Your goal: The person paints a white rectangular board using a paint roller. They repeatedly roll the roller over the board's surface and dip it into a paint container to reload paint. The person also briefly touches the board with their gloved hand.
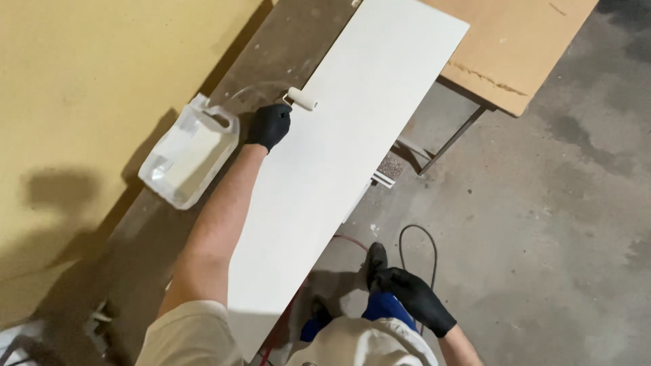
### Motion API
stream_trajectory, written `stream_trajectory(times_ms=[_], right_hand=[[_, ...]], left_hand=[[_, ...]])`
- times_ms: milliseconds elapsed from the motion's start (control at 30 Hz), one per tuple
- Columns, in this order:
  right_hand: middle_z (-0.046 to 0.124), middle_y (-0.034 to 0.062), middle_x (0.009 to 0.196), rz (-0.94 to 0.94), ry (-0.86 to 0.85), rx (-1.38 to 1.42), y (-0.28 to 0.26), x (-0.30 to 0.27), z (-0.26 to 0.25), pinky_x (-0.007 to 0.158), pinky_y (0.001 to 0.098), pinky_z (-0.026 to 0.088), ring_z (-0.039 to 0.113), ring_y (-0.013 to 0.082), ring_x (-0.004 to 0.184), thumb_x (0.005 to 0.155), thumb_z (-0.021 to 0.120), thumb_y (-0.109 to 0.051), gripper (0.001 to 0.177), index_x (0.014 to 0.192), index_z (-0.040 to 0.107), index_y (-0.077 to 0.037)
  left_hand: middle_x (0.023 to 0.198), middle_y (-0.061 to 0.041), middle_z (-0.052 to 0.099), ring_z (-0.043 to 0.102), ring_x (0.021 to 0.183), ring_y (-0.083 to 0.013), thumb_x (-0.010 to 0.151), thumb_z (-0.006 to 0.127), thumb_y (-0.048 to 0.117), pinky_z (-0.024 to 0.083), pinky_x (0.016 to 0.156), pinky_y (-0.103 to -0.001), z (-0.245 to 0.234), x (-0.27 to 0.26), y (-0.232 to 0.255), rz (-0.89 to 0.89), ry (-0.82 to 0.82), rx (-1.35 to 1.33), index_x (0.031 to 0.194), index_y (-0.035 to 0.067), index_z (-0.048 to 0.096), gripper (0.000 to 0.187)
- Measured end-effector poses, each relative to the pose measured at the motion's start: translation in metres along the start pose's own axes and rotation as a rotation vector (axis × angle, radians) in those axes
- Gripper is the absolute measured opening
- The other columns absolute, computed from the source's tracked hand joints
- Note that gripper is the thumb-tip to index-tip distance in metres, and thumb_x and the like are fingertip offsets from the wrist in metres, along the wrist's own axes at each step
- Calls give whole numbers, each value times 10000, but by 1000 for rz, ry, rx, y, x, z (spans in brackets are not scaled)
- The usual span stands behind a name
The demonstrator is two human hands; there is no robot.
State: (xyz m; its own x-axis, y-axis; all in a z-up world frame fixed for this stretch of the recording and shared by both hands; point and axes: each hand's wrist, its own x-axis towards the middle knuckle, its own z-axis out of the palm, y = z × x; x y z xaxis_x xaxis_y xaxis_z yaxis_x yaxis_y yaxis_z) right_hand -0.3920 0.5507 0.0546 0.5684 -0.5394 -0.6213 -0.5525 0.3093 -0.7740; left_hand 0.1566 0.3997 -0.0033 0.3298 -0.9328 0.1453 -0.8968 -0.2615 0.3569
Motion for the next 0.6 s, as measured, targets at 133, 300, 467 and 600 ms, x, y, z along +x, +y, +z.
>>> stream_trajectory(times_ms=[133,300,467,600], right_hand=[[803,17,1186,-344,17,-84,8,29,-45,950,308,562,750,164,1107,931,677,-243,262,1157,782,-162],[849,40,973,103,57,155,-14,50,-84,857,268,571,778,144,906,963,625,-230,267,1100,817,-105],[810,177,1061,288,112,468,30,75,-103,876,359,564,751,278,932,980,616,-157,326,1197,791,14],[804,189,1078,316,114,559,56,79,-109,897,362,569,733,290,937,979,615,-107,318,1224,772,21]], left_hand=[[1163,-126,743,683,1087,-411,915,492,258,526,924,-536,8,111,56,-149,-128,27,1124,297,788,364],[1078,-183,754,692,1033,-453,902,512,261,534,856,-560,50,235,97,-48,-78,22,1086,258,811,351],[1114,-149,753,688,1035,-426,937,540,303,547,857,-548,73,316,129,-48,-60,-3,1078,245,807,308],[1003,-156,779,724,964,-410,917,576,236,566,820,-519,118,371,115,91,36,37,981,190,842,278]])
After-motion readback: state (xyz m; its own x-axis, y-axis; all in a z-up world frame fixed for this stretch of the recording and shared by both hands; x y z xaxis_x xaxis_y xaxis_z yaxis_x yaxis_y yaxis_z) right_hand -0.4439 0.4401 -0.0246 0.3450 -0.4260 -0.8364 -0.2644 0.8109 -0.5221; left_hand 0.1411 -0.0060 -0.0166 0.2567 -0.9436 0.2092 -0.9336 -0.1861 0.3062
